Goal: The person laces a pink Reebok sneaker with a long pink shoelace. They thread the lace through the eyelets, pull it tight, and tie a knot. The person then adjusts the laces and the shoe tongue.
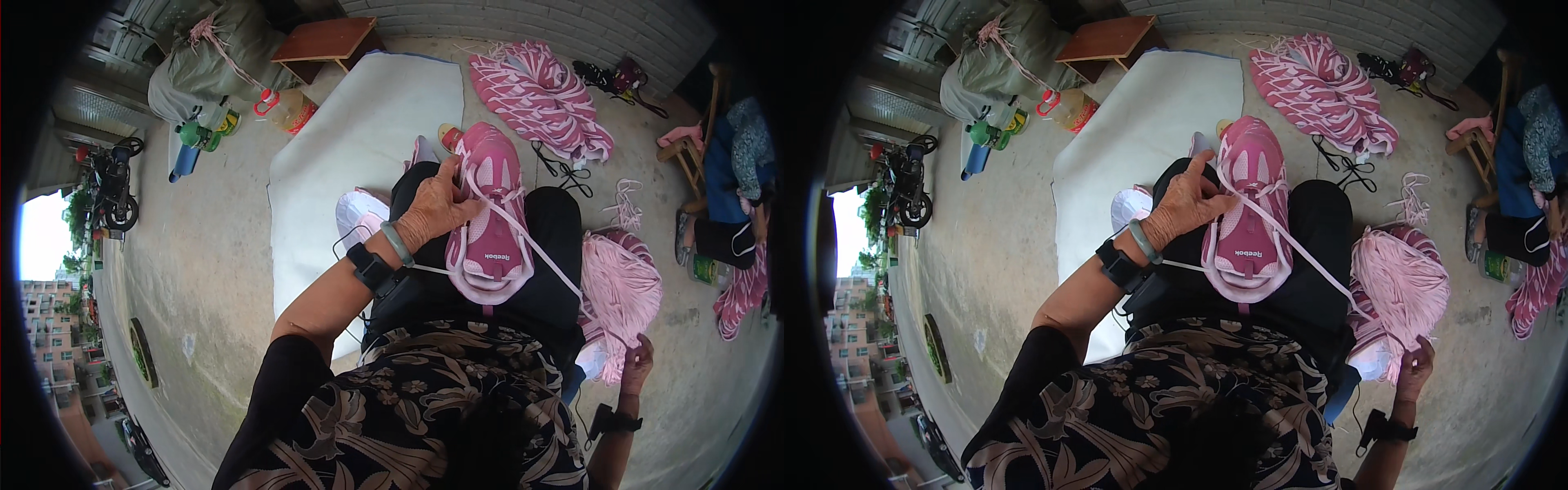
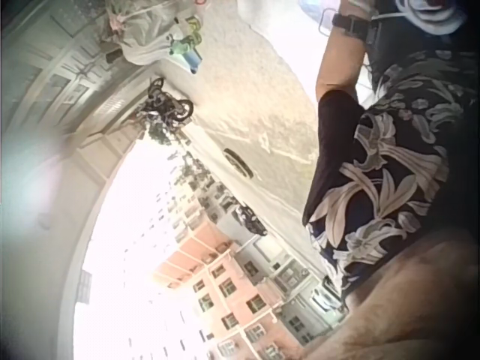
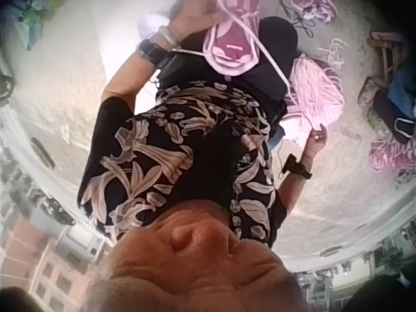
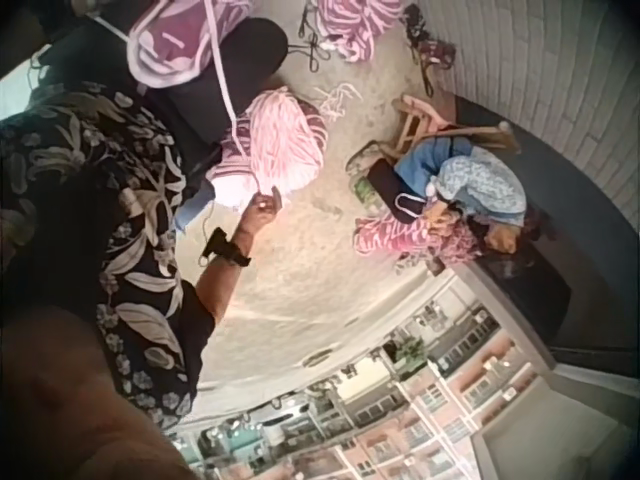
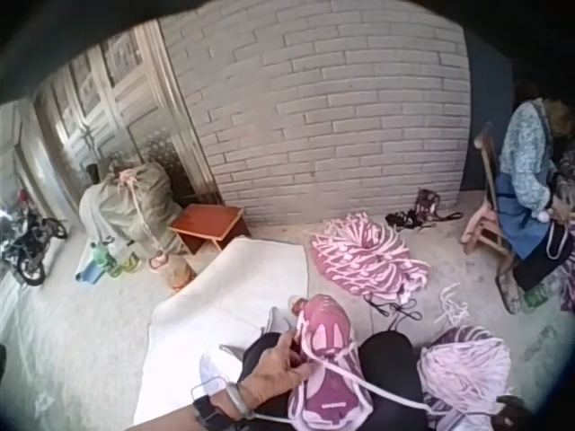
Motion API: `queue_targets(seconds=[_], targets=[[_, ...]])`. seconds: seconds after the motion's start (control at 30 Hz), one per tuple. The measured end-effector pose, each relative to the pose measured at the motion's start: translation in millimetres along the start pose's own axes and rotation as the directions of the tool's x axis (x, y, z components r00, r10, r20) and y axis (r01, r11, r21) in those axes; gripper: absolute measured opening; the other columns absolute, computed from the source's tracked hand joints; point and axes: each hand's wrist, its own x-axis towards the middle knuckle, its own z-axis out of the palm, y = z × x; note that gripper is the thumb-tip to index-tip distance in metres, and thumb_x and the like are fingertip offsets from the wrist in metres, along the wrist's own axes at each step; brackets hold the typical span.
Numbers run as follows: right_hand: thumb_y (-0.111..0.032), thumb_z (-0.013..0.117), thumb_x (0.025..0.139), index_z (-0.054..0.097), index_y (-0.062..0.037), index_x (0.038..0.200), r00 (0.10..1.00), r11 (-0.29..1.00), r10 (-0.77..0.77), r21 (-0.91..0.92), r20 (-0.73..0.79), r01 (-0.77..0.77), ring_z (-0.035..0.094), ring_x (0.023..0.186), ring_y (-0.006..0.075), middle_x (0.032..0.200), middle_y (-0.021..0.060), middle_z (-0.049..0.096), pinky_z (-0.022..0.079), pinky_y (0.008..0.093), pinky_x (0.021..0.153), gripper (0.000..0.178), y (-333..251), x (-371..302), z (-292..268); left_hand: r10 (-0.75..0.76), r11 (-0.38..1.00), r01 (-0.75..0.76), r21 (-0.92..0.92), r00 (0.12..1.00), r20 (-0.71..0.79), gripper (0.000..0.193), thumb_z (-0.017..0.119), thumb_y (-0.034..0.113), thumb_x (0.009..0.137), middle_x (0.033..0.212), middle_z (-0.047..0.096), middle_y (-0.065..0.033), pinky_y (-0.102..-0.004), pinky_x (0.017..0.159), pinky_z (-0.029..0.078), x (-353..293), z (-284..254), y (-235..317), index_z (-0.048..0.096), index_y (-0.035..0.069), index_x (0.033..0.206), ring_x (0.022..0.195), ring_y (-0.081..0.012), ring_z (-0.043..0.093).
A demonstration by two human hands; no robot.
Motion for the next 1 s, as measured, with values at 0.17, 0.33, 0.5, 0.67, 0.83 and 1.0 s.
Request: queue_targets(seconds=[0.17, 0.33, 0.5, 0.67, 0.83, 1.0], targets=[[0.008, 0.046, 0.067, 0.038, -0.0011, 0.062, 0.886, 0.853, -0.389, 0.461, 0.252, 0.243, 0.058, 0.096, 0.0235, 0.102, 0.0177, 0.062, 0.039, 0.0359, 0.094, 0.013, -166.9, 57.7, 85.3, 0.402, 0.87, -0.378, 0.318, 0.916, -0.011, 0.053, 0.065, 0.01, 0.07, 0.113, 0.051, -0.0168, -0.0334, 0.075, 0.05, 10.2, -11.3, 0.4, 0.048, 0.011, 0.121, 0.081, -0.028, 0.062], [0.005, 0.054, 0.079, 0.041, -0.0035, 0.067, 0.819, 0.638, -0.378, 0.763, 0.431, -0.107, 0.056, 0.069, 0.0127, 0.077, 0.0079, 0.062, 0.044, 0.0236, 0.067, 0.02, -247.7, 76.1, 137.0, 0.485, 0.763, -0.489, 0.423, 0.865, 0.125, 0.023, 0.061, 0.0, 0.068, 0.113, 0.051, -0.0155, -0.0345, 0.084, 0.047, 21.2, -27.3, 9.0, 0.063, 0.005, 0.091, 0.093, -0.0314, 0.058], [-0.005, 0.068, 0.075, 0.048, -0.0051, 0.08, 0.813, 0.863, -0.338, 0.501, 0.474, 0.067, 0.037, 0.048, 0.0085, 0.053, -0.0009, 0.041, 0.034, 0.0237, 0.047, 0.02, -285.5, 79.4, 166.0, 0.279, 0.96, -0.28, 0.019, 0.959, 0.057, 0.013, 0.059, -0.004, 0.073, 0.111, 0.053, -0.0111, -0.0292, 0.08, 0.048, 28.1, -34.2, 11.0, 0.062, 0.001, 0.085, 0.093, -0.0207, 0.058], [-0.023, 0.071, 0.073, 0.053, -0.0045, 0.076, 0.784, 0.936, -0.352, 0.173, 0.511, 0.308, 0.049, 0.046, 0.0201, 0.052, 0.0079, 0.05, 0.039, 0.0317, 0.046, 0.026, -283.1, 83.9, 181.1, 0.167, 0.915, -0.146, -0.376, 0.986, 0.025, 0.005, 0.058, -0.005, 0.076, 0.104, 0.055, -0.007, -0.024, 0.078, 0.045, 21.3, -17.7, 18.5, 0.057, 0.0, 0.076, 0.087, -0.0126, 0.055], [-0.025, 0.071, 0.072, 0.054, -0.0048, 0.068, 0.696, 0.947, -0.321, 0.195, 0.643, 0.256, 0.054, 0.048, 0.0244, 0.053, 0.0086, 0.054, 0.041, 0.0341, 0.047, 0.027, -279.5, 95.9, 181.4, 0.182, 0.823, -0.005, -0.568, 0.949, 0.256, 0.009, 0.063, -0.001, 0.075, 0.088, 0.057, -0.0025, -0.0248, 0.075, 0.044, 19.5, -27.2, 17.8, 0.056, 0.002, 0.072, 0.081, -0.0102, 0.053], [-0.024, 0.072, 0.07, 0.054, -0.0048, 0.068, 0.701, 0.911, -0.41, 0.228, 0.584, 0.344, 0.056, 0.054, 0.0256, 0.058, 0.0096, 0.055, 0.042, 0.0349, 0.052, 0.027, -282.4, 97.6, 181.3, 0.167, 0.948, -0.056, -0.314, 0.926, 0.338, 0.011, 0.069, 0.001, 0.072, 0.075, 0.057, 0.0004, -0.0252, 0.073, 0.042, 16.9, -45.0, 29.8, 0.058, 0.003, 0.071, 0.077, -0.009, 0.051]])
